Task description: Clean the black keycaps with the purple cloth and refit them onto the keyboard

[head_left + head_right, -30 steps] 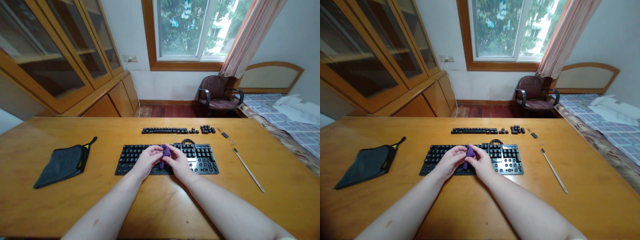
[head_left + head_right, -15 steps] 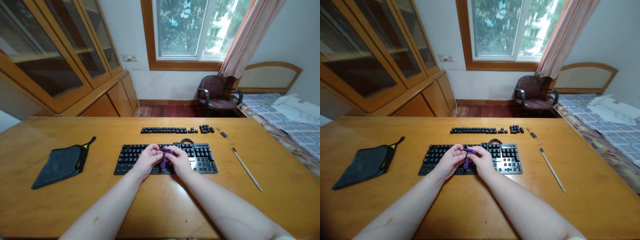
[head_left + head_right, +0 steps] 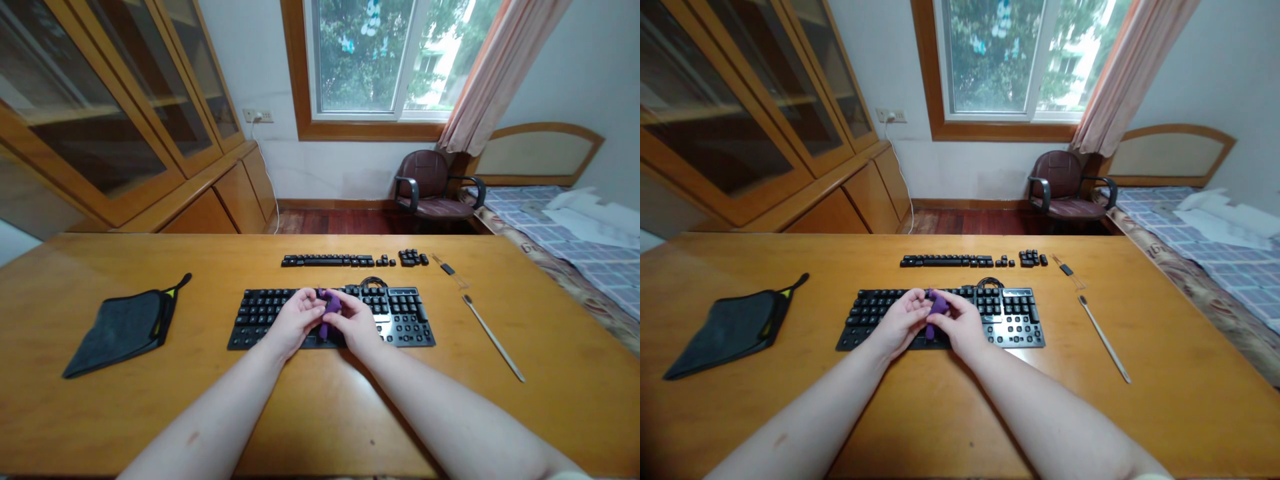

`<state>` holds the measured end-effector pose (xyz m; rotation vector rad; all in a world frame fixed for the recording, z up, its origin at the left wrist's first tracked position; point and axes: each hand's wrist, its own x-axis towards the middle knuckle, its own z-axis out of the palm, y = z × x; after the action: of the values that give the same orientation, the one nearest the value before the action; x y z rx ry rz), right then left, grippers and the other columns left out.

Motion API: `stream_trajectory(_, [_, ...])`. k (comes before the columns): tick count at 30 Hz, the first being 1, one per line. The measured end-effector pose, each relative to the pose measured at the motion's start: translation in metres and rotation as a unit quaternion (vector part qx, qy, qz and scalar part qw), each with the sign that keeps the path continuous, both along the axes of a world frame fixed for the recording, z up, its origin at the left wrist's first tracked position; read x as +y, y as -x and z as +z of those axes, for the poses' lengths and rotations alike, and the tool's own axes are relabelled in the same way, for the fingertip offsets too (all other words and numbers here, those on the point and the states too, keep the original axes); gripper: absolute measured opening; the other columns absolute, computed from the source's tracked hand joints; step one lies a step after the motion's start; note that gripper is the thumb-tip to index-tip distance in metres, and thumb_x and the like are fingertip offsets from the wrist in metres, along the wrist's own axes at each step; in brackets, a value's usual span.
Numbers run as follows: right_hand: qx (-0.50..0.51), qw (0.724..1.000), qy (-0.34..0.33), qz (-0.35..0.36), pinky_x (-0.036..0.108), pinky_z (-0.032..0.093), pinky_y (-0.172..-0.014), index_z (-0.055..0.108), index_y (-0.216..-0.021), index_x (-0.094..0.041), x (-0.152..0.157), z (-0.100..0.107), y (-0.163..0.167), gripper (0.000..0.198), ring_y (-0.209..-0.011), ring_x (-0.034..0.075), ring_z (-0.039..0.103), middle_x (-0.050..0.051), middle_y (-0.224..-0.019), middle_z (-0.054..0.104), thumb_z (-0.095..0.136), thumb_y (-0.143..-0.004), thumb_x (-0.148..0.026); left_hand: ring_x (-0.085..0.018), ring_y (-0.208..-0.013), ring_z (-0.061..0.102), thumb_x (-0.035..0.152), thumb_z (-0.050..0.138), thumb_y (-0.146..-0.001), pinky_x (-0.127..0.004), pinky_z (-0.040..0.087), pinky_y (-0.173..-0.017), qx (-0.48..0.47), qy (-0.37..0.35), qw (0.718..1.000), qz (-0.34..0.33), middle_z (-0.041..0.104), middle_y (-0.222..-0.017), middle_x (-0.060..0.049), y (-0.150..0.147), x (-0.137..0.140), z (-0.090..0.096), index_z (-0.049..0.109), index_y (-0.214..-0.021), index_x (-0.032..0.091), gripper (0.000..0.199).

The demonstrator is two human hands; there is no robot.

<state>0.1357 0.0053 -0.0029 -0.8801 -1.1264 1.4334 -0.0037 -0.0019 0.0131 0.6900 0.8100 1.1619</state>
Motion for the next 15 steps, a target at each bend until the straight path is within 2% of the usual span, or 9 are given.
stream_trajectory(4, [-0.019,0.998,0.052,-0.026,0.023,0.044,-0.046,0.073,-0.087,-0.021,0.0017,0.0031,-0.0026,0.024,-0.05,0.011,0.055,0.001,-0.071,0.069,0.07,-0.065,-0.028,-0.01,-0.063,0.065,0.015,0.074,-0.064,-0.018,0.051,-0.061,0.019,-0.011,1.0,-0.022,0.065,-0.071,0.003,-0.0007,0.0001,-0.0006,0.043,-0.081,0.018,0.036])
stream_trajectory(8, [-0.021,0.998,0.06,-0.025,0.019,0.036,-0.04,0.072,-0.081,-0.017,0.0035,0.005,-0.0043,0.02,-0.04,0.008,0.047,-0.003,-0.046,0.057,0.065,-0.071,-0.032,-0.015,-0.068,0.067,0.016,0.074,-0.064,-0.026,0.053,-0.067,0.036,-0.019,0.998,-0.049,0.066,-0.076,0.0,-0.0017,0.0008,-0.0016,0.042,-0.082,0.018,0.037])
stream_trajectory(15, [0.021,0.998,0.041,-0.051,0.021,0.035,-0.04,0.07,-0.084,-0.016,0.0041,-0.0014,-0.0033,0.025,-0.04,0.009,0.044,-0.002,-0.048,0.056,0.061,-0.076,-0.038,-0.012,-0.07,0.064,0.018,0.075,-0.062,-0.025,0.051,-0.071,0.062,-0.002,0.997,-0.05,0.063,-0.075,0.001,-0.0021,0.0006,-0.0003,0.043,-0.073,0.017,0.034])
